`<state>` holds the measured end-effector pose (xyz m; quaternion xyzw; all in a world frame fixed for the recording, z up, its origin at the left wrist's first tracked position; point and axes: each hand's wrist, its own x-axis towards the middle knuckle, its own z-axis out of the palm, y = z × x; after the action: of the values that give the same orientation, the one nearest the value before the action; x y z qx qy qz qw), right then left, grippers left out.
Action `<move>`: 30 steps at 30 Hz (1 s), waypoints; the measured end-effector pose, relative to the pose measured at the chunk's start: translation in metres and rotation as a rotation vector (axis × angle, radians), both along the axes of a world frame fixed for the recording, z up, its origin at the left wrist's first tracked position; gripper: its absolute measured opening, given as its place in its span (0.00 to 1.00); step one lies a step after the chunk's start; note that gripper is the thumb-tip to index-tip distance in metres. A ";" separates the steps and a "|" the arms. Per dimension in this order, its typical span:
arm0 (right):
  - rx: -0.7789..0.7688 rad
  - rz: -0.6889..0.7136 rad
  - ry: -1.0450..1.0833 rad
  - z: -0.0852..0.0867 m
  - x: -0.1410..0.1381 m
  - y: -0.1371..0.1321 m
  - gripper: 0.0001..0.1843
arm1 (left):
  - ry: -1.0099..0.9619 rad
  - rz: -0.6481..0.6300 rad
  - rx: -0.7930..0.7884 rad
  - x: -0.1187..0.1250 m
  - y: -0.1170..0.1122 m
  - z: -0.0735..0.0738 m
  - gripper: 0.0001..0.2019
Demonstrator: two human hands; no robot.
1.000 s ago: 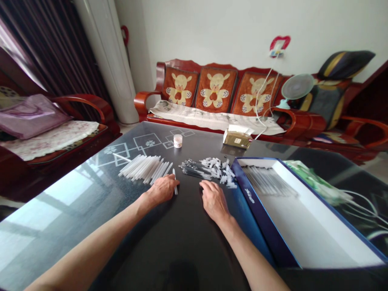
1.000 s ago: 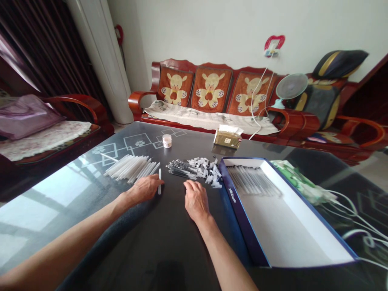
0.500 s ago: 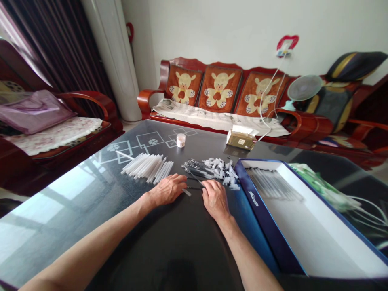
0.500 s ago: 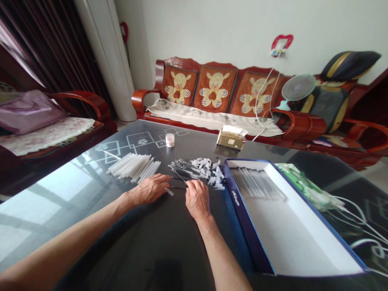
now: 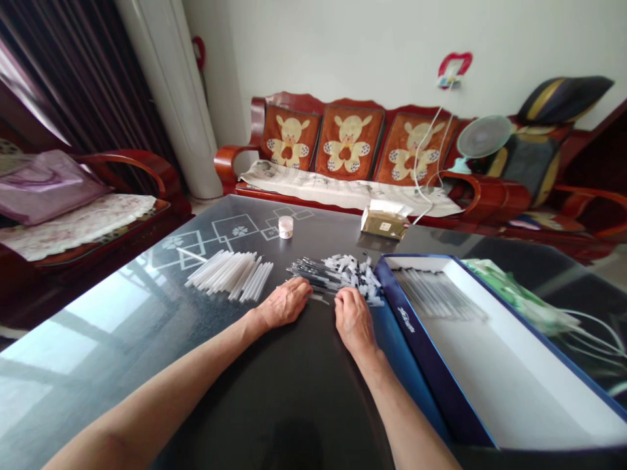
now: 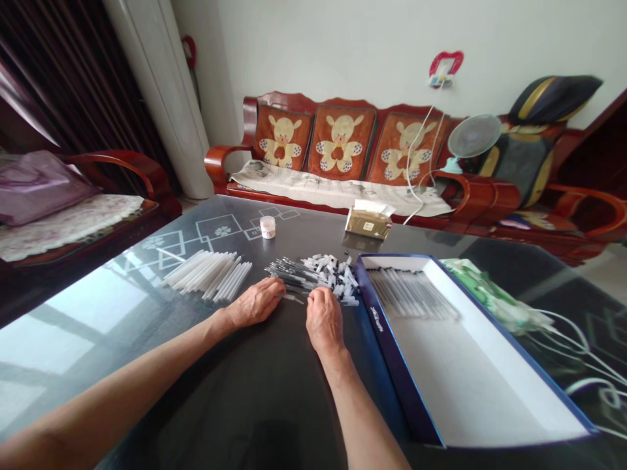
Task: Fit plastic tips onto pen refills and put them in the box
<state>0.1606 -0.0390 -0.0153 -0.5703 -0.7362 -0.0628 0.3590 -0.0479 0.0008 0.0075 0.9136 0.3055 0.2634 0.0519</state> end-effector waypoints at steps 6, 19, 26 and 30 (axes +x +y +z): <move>0.141 -0.059 0.067 0.002 0.013 0.002 0.13 | 0.039 0.174 0.113 0.013 0.008 -0.010 0.15; 0.072 0.034 0.017 0.005 0.005 0.004 0.17 | 0.026 0.223 0.137 0.006 0.015 -0.009 0.15; 0.078 0.078 0.024 0.008 0.005 0.003 0.16 | 0.152 0.185 0.194 0.006 0.010 -0.003 0.17; 0.123 0.096 0.054 0.010 0.004 0.002 0.16 | 0.209 0.152 0.228 0.006 0.005 0.002 0.18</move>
<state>0.1650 -0.0372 -0.0049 -0.5127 -0.7475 -0.0754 0.4156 -0.0414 0.0062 0.0090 0.9102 0.3457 0.2029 -0.1043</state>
